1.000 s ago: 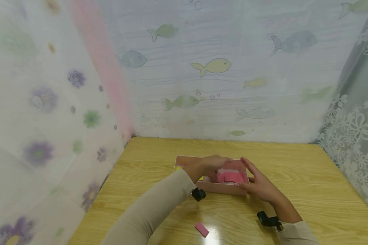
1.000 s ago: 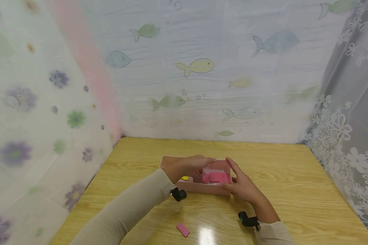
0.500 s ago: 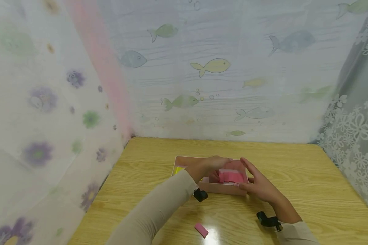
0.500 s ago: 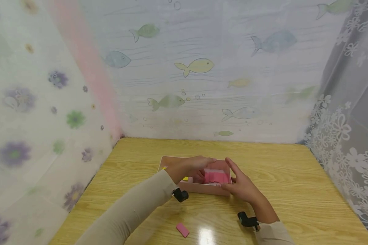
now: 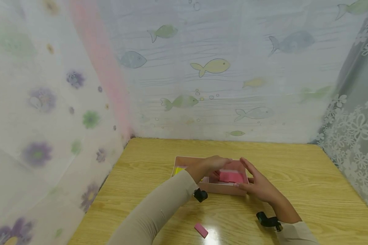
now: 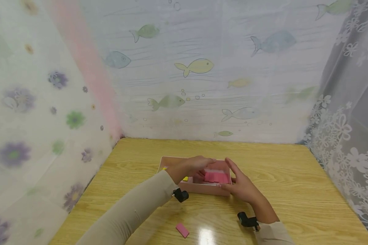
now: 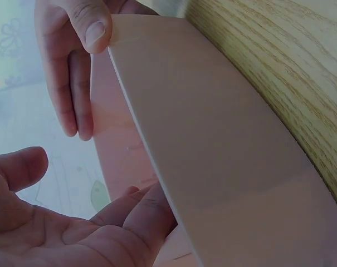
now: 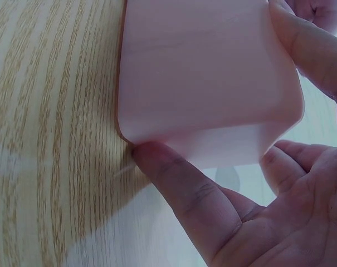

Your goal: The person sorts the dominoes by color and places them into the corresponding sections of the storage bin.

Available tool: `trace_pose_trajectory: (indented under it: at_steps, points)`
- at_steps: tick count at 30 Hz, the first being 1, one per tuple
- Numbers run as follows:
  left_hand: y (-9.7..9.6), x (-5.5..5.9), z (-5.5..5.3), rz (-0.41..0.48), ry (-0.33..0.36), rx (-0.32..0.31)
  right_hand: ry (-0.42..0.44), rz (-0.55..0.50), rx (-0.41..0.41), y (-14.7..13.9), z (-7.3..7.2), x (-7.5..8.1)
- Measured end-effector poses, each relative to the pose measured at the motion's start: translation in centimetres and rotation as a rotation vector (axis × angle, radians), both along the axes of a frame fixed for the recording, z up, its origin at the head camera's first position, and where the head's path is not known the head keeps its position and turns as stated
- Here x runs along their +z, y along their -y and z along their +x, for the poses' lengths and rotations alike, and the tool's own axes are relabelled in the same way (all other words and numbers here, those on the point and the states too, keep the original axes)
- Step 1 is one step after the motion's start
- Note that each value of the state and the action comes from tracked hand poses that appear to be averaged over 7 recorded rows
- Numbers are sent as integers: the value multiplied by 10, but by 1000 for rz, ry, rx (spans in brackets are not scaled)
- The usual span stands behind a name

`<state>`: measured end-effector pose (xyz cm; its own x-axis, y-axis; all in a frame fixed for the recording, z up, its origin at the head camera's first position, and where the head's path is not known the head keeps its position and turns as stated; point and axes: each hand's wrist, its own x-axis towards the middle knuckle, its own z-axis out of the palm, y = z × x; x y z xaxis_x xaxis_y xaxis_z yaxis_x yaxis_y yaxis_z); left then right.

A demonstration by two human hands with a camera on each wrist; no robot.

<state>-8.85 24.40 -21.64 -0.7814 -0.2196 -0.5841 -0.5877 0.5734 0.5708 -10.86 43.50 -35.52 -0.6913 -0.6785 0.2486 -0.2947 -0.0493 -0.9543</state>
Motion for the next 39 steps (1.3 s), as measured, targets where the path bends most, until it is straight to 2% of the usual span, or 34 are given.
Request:
trace_pose_trajectory:
  at_steps: [11, 16, 21, 24, 28, 30, 35, 39]
  points:
    - [0, 0, -1, -40, 4, -29, 18, -2, 10, 0, 0, 0]
    - [1, 8, 3, -57, -49, -51, 23, 1, 10, 0, 0, 1]
    - [10, 19, 9, -28, -77, -97, 50, -4, 21, 0, 1, 1]
    - [15, 24, 17, -6, -81, -143, 64, -3, 24, 0, 1, 2]
    - [20, 30, 33, 24, -86, -205, 58, -1, 22, 0, 1, 2]
    - [22, 31, 42, 1, -96, -253, 52, 0, 19, 0, 1, 1]
    - [28, 26, 59, -87, -197, -396, 54, 2, 22, 1, 2, 1]
    - [32, 23, 73, -53, -266, -423, 75, -6, 27, 1, 3, 3]
